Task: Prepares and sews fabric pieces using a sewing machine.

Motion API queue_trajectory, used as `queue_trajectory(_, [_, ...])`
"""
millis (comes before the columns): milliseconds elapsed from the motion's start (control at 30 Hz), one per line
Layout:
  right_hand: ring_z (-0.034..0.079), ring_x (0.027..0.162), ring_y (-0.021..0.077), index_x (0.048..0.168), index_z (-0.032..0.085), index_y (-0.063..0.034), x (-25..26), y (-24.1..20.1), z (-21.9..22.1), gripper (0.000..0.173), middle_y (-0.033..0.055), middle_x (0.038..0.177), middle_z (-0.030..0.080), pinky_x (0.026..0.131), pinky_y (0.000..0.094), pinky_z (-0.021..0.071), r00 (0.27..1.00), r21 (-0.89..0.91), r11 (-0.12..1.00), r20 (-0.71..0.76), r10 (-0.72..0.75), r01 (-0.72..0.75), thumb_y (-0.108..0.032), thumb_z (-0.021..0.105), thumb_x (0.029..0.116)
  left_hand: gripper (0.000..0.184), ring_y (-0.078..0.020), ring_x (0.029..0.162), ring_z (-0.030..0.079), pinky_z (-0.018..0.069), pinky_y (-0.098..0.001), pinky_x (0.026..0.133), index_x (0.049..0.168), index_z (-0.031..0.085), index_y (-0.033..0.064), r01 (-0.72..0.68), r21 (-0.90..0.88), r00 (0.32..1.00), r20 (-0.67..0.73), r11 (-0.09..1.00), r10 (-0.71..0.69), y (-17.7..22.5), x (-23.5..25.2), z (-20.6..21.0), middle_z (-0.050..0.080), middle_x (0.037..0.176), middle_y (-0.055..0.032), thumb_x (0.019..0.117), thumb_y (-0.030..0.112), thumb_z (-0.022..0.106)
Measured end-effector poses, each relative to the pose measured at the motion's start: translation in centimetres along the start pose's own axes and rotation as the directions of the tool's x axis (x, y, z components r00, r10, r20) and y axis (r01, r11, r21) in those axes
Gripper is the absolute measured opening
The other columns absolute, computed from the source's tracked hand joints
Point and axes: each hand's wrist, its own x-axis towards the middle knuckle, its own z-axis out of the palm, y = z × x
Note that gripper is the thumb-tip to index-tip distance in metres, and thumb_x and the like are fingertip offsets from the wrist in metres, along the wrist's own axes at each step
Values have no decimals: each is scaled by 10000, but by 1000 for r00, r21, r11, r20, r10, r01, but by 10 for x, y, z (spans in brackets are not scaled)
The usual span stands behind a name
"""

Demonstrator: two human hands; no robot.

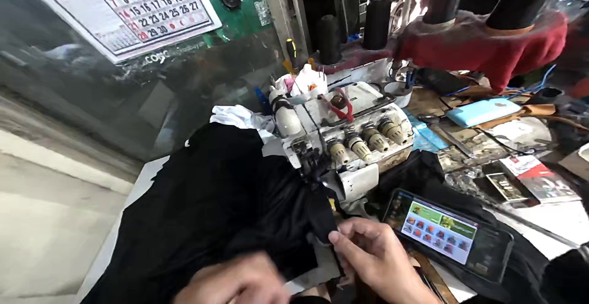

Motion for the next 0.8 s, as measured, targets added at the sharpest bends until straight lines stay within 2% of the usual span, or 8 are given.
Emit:
queue_trajectory(133, [682,585,180,964,730,-90,-1,-4,-3,168,29,761,702,510,357,621,1000,-13,1000,-23,-14,14,-253,702,995,197,-106,1027,630,535,-357,887,1083,792,242,108,646,923,-348,755,166,-55,48,71,694,1038,69,996,317,632])
queue_trajectory(267, [671,575,169,915,723,-101,17,-7,4,206,15,737,687,504,343,611,994,-45,999,-109,-24,19,-288,692,996,166,-139,1038,623,517,-387,908,1039,802,239,88,694,879,-391,715,272,-87,62,68,698,1037,59,965,266,655])
queue_trajectory(333, [659,546,167,792,694,-123,37,-8,12,293,15,667,661,499,345,602,982,-75,997,-188,-1,-13,-346,691,981,166,-116,1068,619,526,-365,920,1045,799,251,94,702,893,-373,706,252,-91,74,52,691,1068,88,969,294,658])
queue_trajectory(400, [639,516,170,679,611,-130,52,-6,19,375,21,599,609,492,351,592,968,-113,994,-249,-20,-8,-347,667,979,197,-135,1169,563,483,-401,981,1097,780,282,136,710,905,-372,691,204,-94,80,41,641,1195,89,981,354,638])
queue_trajectory(533, [635,532,146,700,596,-138,45,-6,15,336,0,621,610,491,325,577,980,-137,990,-184,-71,46,-307,658,984,350,-244,1320,488,471,-473,1044,1292,720,306,296,650,885,-463,700,55,-94,67,43,502,1461,-53,1006,421,555])
queue_trajectory(633, [597,520,137,694,605,-132,29,-5,13,387,-8,616,591,471,316,526,986,-141,986,-130,-106,88,-362,668,999,385,-146,1038,624,585,-347,813,1376,666,293,352,610,865,-501,710,1,-93,56,41,591,1249,-47,1050,401,491])
queue_trajectory(700, [619,567,119,740,639,-152,22,-9,14,355,-30,662,616,512,313,549,992,-167,981,-65,-108,96,-391,660,1002,389,-85,985,694,591,-335,839,1380,669,270,354,661,879,-476,662,4,-88,47,32,728,1154,21,1074,358,446])
queue_trajectory(800, [720,825,72,1052,744,-192,13,-25,15,211,-81,943,741,720,306,642,987,-160,978,106,-119,135,-361,619,1031,251,-9,863,717,620,-289,744,1126,760,206,345,715,893,-449,607,21,-66,27,27,765,979,87,1026,342,574])
